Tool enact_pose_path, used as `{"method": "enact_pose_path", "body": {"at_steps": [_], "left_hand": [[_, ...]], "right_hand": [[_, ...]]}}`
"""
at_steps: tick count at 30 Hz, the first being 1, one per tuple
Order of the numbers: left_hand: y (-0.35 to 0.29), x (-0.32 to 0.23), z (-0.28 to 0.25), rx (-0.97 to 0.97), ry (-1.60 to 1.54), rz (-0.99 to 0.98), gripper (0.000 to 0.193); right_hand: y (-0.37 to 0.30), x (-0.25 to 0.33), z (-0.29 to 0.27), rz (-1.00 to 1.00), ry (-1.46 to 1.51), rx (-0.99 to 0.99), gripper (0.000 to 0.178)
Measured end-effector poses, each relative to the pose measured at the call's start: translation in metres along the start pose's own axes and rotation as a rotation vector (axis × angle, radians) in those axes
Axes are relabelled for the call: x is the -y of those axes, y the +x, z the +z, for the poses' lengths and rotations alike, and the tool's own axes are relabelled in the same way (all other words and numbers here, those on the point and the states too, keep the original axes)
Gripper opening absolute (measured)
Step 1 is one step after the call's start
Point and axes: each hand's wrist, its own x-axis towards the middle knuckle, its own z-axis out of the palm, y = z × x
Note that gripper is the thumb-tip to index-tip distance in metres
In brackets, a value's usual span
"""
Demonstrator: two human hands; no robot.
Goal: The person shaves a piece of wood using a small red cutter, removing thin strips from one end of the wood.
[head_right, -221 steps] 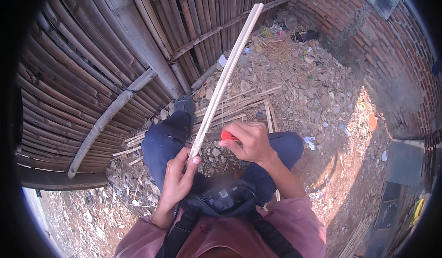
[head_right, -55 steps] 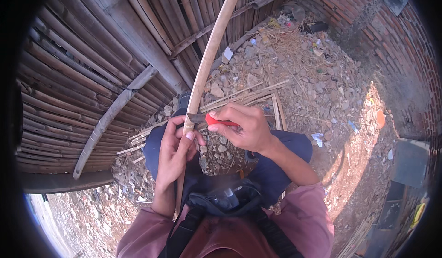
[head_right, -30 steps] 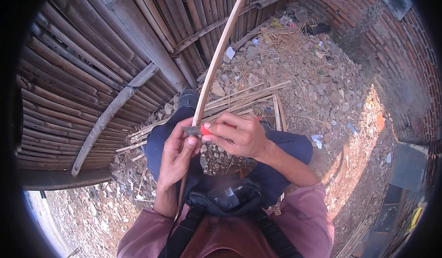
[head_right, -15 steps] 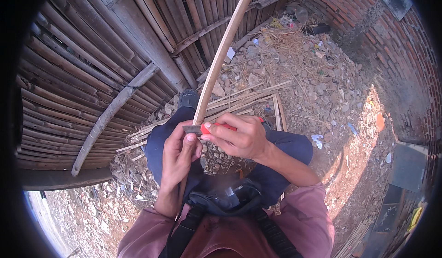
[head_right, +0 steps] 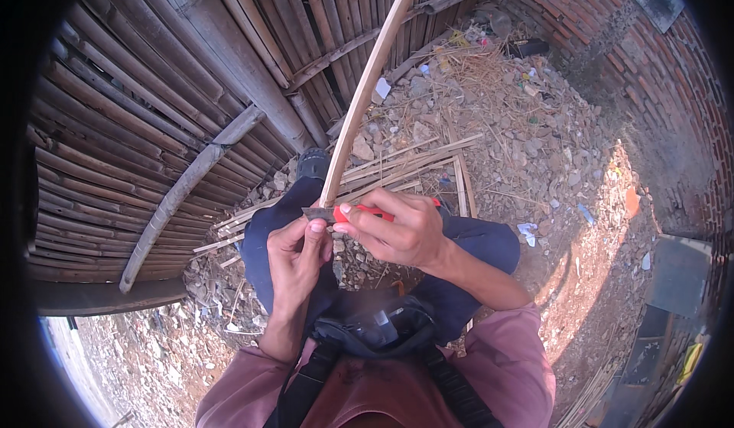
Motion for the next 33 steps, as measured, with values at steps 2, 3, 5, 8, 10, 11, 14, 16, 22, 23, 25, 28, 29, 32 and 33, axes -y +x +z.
{"method": "enact_pose_path", "body": {"at_steps": [2,3,5,8,10,11,14,16,22,23,25,28,29,32,33], "left_hand": [[0.0000,-0.0006,0.0013,-0.013,-0.006,0.007,0.027],[-0.0001,-0.0006,0.0019,-0.020,-0.002,0.012,0.026],[-0.0002,-0.0009,0.0020,-0.025,0.008,0.017,0.026],[-0.0002,-0.0011,0.0020,-0.019,0.016,0.010,0.027],[-0.0001,0.0001,0.0023,-0.018,0.005,-0.007,0.027],[0.0003,0.0001,0.0015,0.003,0.001,-0.003,0.027],[0.0022,-0.0029,0.0006,0.029,-0.009,0.009,0.027],[0.0028,-0.0073,0.0047,0.001,-0.012,0.021,0.026],[0.0009,-0.0013,0.0030,-0.020,0.090,0.068,0.023],[0.0003,-0.0012,0.0017,-0.012,0.094,0.054,0.022],[0.0004,-0.0026,-0.0007,0.009,0.104,0.028,0.022],[0.0005,-0.0038,0.0016,-0.020,0.094,0.039,0.020],[0.0007,-0.0023,0.0018,-0.021,0.109,0.060,0.021],[0.0016,0.0011,0.0023,-0.023,0.142,0.101,0.024],[0.0019,0.0002,0.0026,-0.021,0.145,0.097,0.024]], "right_hand": [[0.0012,0.0029,-0.0014,-0.003,-0.020,-0.001,0.022],[0.0018,0.0037,-0.0018,-0.005,-0.030,-0.001,0.023],[0.0023,0.0038,-0.0020,-0.033,-0.066,-0.005,0.024],[0.0023,0.0029,-0.0024,-0.053,-0.089,-0.008,0.025],[0.0031,0.0027,-0.0033,-0.049,-0.088,-0.005,0.025],[0.0047,0.0032,-0.0047,-0.041,-0.085,-0.001,0.025],[0.0031,0.0012,-0.0030,0.003,-0.044,-0.015,0.024],[0.0032,0.0007,-0.0025,0.016,-0.029,-0.023,0.024],[0.0051,0.0028,-0.0021,0.007,-0.041,-0.015,0.024],[0.0051,0.0029,-0.0017,0.003,-0.047,-0.012,0.024],[0.0052,0.0030,-0.0019,-0.004,-0.063,-0.015,0.024],[0.0052,0.0033,-0.0014,-0.020,-0.084,-0.019,0.024],[0.0048,0.0031,-0.0015,-0.023,-0.089,-0.015,0.024],[0.0041,0.0032,-0.0016,-0.032,-0.108,-0.017,0.025],[0.0036,0.0033,-0.0019,-0.035,-0.116,-0.019,0.025]]}}
